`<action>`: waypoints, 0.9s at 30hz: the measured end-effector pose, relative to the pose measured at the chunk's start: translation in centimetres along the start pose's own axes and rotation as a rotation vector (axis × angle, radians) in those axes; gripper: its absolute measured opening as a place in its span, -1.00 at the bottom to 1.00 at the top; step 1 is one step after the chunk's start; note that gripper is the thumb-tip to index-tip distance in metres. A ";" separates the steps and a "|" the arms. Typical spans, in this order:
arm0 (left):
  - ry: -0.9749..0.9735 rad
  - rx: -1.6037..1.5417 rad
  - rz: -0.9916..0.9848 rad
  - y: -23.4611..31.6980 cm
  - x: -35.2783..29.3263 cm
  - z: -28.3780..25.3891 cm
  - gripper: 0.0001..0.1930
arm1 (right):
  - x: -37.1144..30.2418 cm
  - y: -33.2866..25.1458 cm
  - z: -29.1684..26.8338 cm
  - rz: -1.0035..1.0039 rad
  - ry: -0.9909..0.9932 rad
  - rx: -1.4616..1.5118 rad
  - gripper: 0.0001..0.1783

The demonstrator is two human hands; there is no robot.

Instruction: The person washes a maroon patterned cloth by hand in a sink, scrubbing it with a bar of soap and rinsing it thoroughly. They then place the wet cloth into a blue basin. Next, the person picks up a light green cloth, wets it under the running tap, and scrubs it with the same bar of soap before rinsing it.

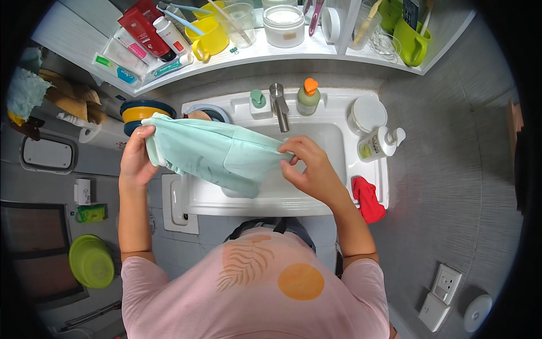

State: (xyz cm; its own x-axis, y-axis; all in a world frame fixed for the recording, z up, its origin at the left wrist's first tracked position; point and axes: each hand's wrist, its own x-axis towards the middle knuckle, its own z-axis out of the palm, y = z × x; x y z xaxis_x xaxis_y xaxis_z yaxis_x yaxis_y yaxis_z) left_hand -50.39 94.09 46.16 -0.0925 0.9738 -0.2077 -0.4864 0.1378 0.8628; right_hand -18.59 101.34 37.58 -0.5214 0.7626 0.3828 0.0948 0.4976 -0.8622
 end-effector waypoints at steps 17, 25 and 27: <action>0.149 0.539 0.211 0.4 -0.3 -0.2 -0.72 | 1.7 -0.9 -2.6 -0.113 0.088 -0.203 -0.84; 0.048 0.992 0.351 2.1 1.7 1.5 -0.79 | 6.5 -3.2 -7.7 -0.143 0.056 -0.576 -0.83; 0.056 1.033 0.307 2.1 3.6 2.1 -0.77 | 7.9 -2.3 -8.6 -0.150 0.020 -0.606 -0.88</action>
State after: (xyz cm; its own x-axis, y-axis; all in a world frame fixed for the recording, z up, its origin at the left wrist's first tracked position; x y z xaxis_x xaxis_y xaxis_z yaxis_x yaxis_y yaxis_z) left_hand -49.92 98.30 48.19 -0.1381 0.9867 0.0856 0.5300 0.0006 0.8480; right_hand -15.60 109.81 45.45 -0.5512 0.6711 0.4958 0.4893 0.7413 -0.4595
